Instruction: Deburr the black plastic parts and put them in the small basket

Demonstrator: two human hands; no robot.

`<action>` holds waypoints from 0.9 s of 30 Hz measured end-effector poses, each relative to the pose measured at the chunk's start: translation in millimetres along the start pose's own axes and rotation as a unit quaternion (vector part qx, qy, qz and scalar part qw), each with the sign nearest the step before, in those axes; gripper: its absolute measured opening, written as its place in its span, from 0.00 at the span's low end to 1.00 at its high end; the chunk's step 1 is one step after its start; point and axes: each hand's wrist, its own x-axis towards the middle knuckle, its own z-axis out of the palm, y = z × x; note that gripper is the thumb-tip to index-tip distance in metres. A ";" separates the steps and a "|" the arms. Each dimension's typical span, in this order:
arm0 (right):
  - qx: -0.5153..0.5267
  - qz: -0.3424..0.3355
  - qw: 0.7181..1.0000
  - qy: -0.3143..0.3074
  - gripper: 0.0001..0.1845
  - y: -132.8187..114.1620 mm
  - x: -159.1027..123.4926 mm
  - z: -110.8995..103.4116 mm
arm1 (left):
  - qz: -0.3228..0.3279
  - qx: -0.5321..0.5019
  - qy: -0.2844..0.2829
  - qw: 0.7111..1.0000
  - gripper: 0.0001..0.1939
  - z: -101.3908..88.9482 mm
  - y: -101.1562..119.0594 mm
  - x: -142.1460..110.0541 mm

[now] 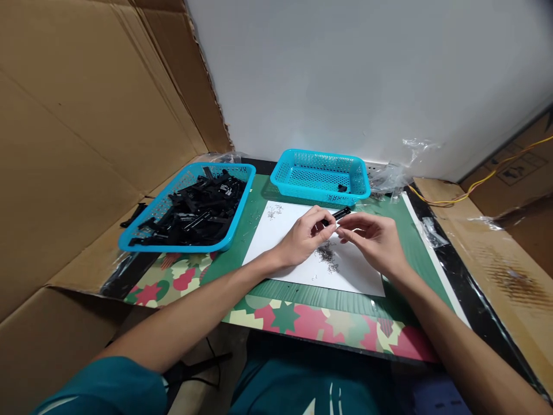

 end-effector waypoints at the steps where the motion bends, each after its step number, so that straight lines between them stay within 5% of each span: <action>1: -0.007 -0.003 1.000 -0.003 0.11 -0.1 -0.1 0.2 | -0.002 -0.001 0.002 1.000 0.12 0.2 0.0 0.0; 12: -0.037 -0.034 0.999 0.006 0.08 0.8 -1.2 0.6 | -0.017 -0.035 0.030 0.999 0.13 5.2 0.8 -1.1; 22: -0.012 -0.009 1.000 0.004 0.16 2.4 0.9 -0.8 | -0.001 0.008 0.019 1.000 0.12 3.7 0.8 -1.9; 27: -0.048 -0.031 0.998 0.014 0.10 1.6 -1.3 -0.4 | -0.026 -0.022 0.044 0.998 0.12 4.4 1.6 -1.1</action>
